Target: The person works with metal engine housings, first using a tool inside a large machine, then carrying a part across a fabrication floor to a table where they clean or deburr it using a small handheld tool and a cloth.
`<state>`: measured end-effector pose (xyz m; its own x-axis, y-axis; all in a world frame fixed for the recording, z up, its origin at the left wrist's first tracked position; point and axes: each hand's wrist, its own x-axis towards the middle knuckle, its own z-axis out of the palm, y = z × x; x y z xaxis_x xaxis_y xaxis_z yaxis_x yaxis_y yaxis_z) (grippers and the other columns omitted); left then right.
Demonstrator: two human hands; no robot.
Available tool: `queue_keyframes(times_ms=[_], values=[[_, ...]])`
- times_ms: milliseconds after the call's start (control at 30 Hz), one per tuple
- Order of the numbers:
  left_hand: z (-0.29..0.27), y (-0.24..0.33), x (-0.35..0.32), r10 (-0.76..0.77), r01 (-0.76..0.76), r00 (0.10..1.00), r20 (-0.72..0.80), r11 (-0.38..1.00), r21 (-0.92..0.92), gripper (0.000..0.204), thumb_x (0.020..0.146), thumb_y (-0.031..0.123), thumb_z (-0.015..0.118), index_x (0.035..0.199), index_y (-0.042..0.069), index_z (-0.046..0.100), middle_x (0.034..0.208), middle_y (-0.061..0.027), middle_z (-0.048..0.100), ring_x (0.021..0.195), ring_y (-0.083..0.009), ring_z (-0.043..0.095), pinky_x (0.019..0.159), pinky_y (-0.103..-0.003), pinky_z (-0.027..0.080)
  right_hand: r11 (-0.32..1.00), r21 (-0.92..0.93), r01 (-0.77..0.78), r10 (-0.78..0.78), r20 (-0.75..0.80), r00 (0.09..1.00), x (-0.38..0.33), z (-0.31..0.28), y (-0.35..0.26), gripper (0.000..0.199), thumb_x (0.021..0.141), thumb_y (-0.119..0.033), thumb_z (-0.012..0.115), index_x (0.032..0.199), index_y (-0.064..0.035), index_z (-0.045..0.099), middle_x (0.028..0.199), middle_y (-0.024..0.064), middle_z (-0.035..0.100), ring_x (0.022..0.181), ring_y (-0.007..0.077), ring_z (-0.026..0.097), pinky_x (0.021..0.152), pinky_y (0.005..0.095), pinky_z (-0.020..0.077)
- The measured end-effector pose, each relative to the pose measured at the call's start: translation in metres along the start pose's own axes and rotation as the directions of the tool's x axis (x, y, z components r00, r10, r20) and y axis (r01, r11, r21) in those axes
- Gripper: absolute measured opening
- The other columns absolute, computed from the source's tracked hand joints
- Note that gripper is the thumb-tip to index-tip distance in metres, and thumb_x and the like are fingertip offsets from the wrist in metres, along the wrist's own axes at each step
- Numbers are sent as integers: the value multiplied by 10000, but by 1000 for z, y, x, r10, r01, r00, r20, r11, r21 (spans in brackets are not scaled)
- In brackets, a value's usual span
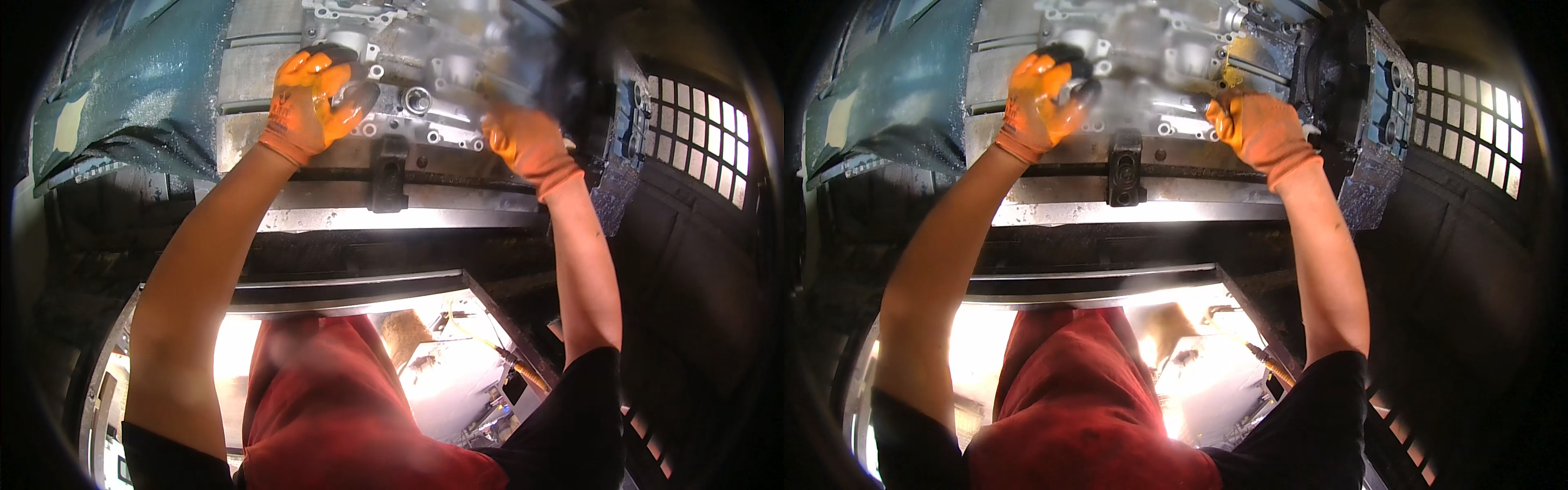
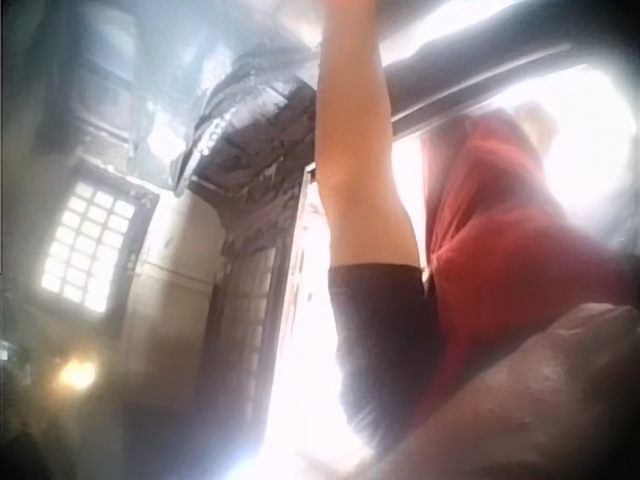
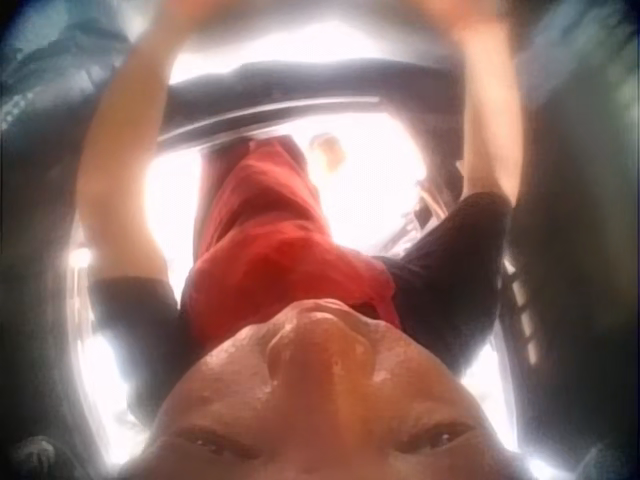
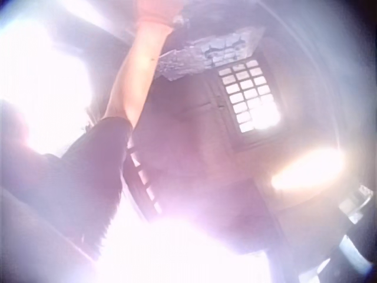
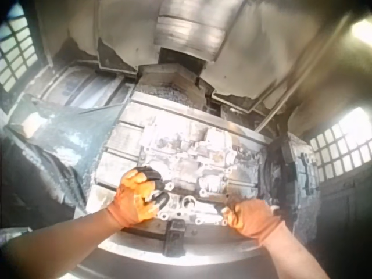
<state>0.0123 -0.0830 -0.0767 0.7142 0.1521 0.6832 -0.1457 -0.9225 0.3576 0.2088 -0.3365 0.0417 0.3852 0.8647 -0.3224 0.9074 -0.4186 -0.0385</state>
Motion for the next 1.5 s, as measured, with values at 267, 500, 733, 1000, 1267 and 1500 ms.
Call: queue_keyframes(times_ms=[267, 500, 733, 1000, 1267, 1500], values=[[-9, 5, 5, -128, 128, 991, -27, 992, -9, 288, 737, 337, 763, 896, 107, 696, 857, -71, 675, 808, -269, 629, 928, -380, 438, 981, -30, -191, 189, -52, 981, -8, 16, -29, 320, 914, -374, 558, 836, -93, 691, 770, 137, 684, 751, 368, 654, 657, 446, 524], [-5, -1, -10, -58, 58, 997, 51, 998, 3, 300, 694, 328, 745, 925, 139, 726, 949, -48, 697, 902, -274, 621, 965, -412, 425, 967, 46, -251, 252, -325, 911, -24, 31, -52, 269, 885, -369, 608, 851, -118, 699, 732, 128, 675, 717, 360, 648, 648, 448, 519], [-25, 15, 15, -164, 172, 983, 86, 981, -94, 222, 627, 232, 732, 819, 123, 704, 951, -97, 667, 868, -302, 609, 838, -424, 481, 785, 598, -163, 303, -140, 943, -18, -4, -8, 262, 873, -335, 609, 879, -83, 678, 837, 167, 678, 821, 377, 658, 698, 424, 517], [-37, 19, 35, -317, 352, 925, 209, 923, -157, 270, 592, 256, 721, 814, 105, 690, 903, -95, 634, 836, -312, 587, 778, -398, 472, 944, 104, -313, 318, -41, 947, 110, -37, 25, 305, 899, -393, 571, 978, -151, 740, 901, 147, 700, 851, 380, 644, 737, 440, 509], [-30, 12, 19, -321, 347, 926, 201, 931, -116, 364, 532, 259, 692, 871, 129, 692, 969, -84, 628, 860, -316, 574, 754, -409, 460, 944, 116, -309, 316, -50, 947, 119, -17, 34, 341, 879, -410, 572, 979, -134, 746, 945, 115, 715, 875, 346, 660, 757, 407, 520], [-33, 16, 33, -265, 290, 945, 189, 950, -119, 270, 593, 200, 718, 836, 84, 690, 967, -97, 642, 907, -324, 597, 787, -413, 472, 883, 302, -359, 400, -83, 913, 106, 0, 16, 358, 880, -419, 552, 984, -140, 750, 947, 152, 710, 924, 352, 667, 775, 404, 520]])
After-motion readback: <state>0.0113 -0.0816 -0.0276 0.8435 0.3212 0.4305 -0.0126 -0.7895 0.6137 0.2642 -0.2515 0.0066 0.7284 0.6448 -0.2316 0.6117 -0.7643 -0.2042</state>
